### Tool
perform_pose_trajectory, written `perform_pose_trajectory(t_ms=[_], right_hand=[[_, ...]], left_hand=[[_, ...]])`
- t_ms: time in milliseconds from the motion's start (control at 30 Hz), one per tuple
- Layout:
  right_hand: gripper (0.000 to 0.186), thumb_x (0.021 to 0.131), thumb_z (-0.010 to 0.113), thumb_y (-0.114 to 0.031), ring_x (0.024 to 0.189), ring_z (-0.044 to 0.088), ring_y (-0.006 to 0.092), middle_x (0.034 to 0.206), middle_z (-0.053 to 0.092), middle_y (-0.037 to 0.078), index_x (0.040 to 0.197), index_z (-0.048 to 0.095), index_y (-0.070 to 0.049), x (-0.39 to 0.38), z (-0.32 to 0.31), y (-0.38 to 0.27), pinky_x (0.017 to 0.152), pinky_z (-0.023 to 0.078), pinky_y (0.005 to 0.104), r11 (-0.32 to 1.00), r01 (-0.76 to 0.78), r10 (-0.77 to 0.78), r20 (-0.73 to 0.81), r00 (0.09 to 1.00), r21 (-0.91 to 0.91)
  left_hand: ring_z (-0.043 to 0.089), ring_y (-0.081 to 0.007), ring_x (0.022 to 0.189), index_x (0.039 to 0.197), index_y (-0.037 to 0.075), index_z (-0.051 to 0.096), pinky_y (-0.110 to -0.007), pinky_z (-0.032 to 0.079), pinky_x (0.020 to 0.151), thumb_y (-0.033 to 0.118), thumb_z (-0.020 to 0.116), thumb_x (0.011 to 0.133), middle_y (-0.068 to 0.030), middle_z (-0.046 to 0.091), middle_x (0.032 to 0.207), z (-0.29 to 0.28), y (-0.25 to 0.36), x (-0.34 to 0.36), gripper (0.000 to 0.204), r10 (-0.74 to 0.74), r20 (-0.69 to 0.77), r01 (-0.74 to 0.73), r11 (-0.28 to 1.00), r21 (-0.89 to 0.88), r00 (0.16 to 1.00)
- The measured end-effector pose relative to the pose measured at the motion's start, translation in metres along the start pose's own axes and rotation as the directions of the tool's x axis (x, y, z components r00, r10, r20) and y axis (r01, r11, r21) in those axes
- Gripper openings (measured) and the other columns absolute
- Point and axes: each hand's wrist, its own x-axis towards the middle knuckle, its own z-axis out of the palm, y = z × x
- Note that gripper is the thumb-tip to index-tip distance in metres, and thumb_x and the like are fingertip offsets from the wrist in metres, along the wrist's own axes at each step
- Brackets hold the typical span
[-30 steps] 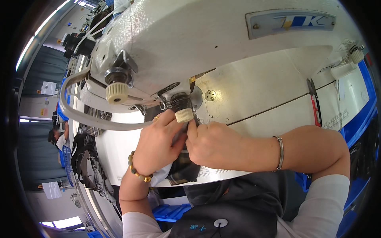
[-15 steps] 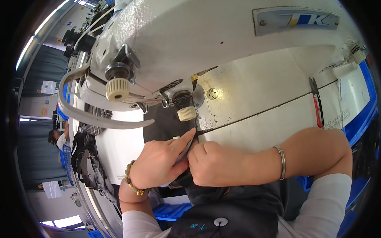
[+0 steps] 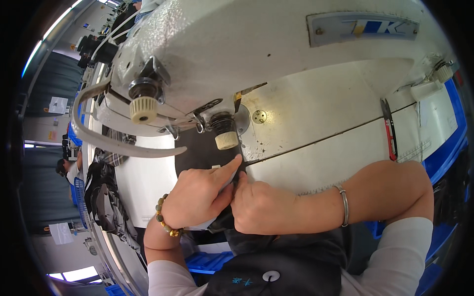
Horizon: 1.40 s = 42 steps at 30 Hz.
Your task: Sewing pieces of fabric together to assemble a pouch using an industrial sewing machine.
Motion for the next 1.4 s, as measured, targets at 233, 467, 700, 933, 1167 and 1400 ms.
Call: perform_pose_trajectory(t_ms=[233, 467, 700, 933, 1167, 1400], right_hand=[[0.026, 0.063, 0.060, -0.020, 0.052, 0.056, 0.0139, 0.085, 0.073, 0.027, 0.073, 0.068, 0.002, 0.004, 0.008, 0.008, 0.045, 0.033, 0.0245, 0.999, -0.030, 0.030, -0.002, 1.000, -0.040], [0.027, 0.067, 0.060, -0.020, 0.051, 0.057, 0.0150, 0.083, 0.072, 0.029, 0.076, 0.070, 0.004, 0.002, 0.003, 0.000, 0.045, 0.035, 0.0236, 0.999, -0.028, 0.028, 0.015, 0.999, -0.023], [0.026, 0.068, 0.059, -0.021, 0.050, 0.054, 0.0134, 0.078, 0.071, 0.028, 0.073, 0.070, 0.003, 0.002, 0.003, 0.002, 0.044, 0.031, 0.0241, 1.000, -0.011, 0.011, -0.002, 1.000, 0.008], [0.025, 0.063, 0.058, -0.021, 0.048, 0.050, 0.0129, 0.076, 0.071, 0.026, 0.070, 0.068, 0.001, 0.001, -0.001, 0.004, 0.044, 0.031, 0.0246, 0.999, 0.018, -0.021, 0.047, 0.999, 0.050], [0.026, 0.064, 0.061, -0.017, 0.052, 0.054, 0.0144, 0.087, 0.072, 0.027, 0.079, 0.068, 0.003, 0.004, 0.014, 0.010, 0.046, 0.040, 0.0263, 0.993, -0.094, 0.096, 0.027, 0.995, -0.065], [0.019, 0.063, 0.064, -0.015, 0.050, 0.058, 0.0163, 0.085, 0.070, 0.034, 0.068, 0.066, 0.003, 0.008, 0.025, 0.024, 0.043, 0.042, 0.0260, 0.994, -0.107, 0.107, -0.017, 0.994, 0.012]], left_hand=[[0.066, -0.0336, 0.067, 0.136, 0.001, 0.055, -0.043, 0.050, 0.056, 0.010, 0.064, 0.083, -0.0130, 0.067, 0.077, 0.001, -0.009, 0.009, 0.055, -0.007, -0.110, 0.013, 0.998, 0.055, 0.994], [0.068, -0.0271, 0.068, 0.137, 0.002, 0.055, -0.038, 0.052, 0.057, 0.012, 0.069, 0.079, -0.0079, 0.070, 0.081, 0.007, 0.003, -0.005, 0.060, 0.012, -0.054, -0.001, 0.979, 0.204, 0.998], [0.068, -0.0269, 0.070, 0.130, 0.001, 0.061, -0.037, 0.053, 0.059, 0.009, 0.071, 0.076, -0.0082, 0.069, 0.081, 0.008, 0.004, -0.004, 0.056, 0.037, -0.078, -0.023, 0.984, 0.176, 0.996], [0.068, -0.0269, 0.068, 0.129, -0.001, 0.061, -0.038, 0.052, 0.057, 0.008, 0.070, 0.076, -0.0080, 0.069, 0.080, 0.010, 0.002, -0.003, 0.054, 0.055, -0.077, -0.044, 0.989, 0.142, 0.996], [0.066, -0.0296, 0.066, 0.108, 0.006, 0.068, -0.039, 0.050, 0.055, 0.008, 0.066, 0.080, -0.0079, 0.067, 0.076, 0.014, -0.014, 0.016, 0.027, 0.038, -0.217, -0.002, 0.986, 0.166, 0.975], [0.066, -0.0332, 0.069, 0.084, 0.004, 0.062, -0.043, 0.052, 0.060, 0.010, 0.066, 0.081, -0.0117, 0.066, 0.077, 0.011, -0.026, 0.032, 0.008, -0.004, -0.346, 0.063, 0.985, 0.159, 0.938]])
